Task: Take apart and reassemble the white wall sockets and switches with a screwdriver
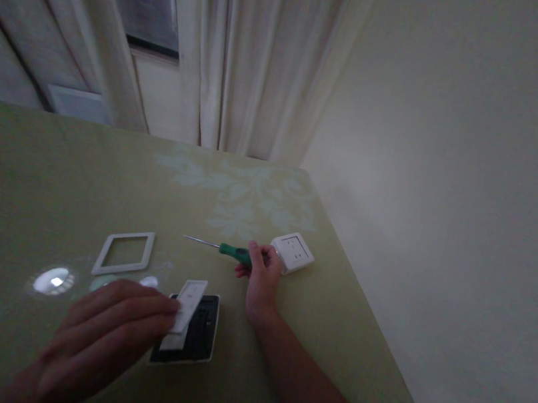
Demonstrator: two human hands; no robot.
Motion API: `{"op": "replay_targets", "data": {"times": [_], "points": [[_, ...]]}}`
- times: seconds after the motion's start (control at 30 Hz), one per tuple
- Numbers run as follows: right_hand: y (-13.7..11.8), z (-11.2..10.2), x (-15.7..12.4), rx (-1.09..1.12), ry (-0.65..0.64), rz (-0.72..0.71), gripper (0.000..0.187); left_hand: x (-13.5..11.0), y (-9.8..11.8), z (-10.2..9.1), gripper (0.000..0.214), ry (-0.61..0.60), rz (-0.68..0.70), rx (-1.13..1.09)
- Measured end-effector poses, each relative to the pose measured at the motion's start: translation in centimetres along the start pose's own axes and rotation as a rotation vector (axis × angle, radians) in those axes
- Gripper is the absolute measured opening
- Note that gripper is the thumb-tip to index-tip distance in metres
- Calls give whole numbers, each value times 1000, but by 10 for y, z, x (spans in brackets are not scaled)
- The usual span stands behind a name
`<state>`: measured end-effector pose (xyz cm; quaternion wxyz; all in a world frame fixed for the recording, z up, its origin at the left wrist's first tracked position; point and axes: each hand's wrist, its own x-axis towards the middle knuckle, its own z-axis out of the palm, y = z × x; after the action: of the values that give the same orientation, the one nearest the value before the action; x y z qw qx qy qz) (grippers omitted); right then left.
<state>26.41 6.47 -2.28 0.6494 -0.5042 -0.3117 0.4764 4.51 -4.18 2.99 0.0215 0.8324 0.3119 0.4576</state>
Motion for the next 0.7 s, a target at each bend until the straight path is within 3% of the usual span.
{"op": "replay_targets", "data": {"times": [0.07, 0.17, 0.33, 0.7], "points": [[0, 1, 0, 7, 2, 3, 47, 8, -14, 5, 15, 20, -18, -56], [0, 1, 0, 14, 3, 11, 48, 18, -24, 10, 12, 51, -195, -128], [-1, 2, -1, 20, 4, 16, 46, 24, -22, 10, 4, -31, -448, -306], [1, 2, -1, 18, 3, 17, 44, 23, -23, 17, 11, -45, -707, -410]]}}
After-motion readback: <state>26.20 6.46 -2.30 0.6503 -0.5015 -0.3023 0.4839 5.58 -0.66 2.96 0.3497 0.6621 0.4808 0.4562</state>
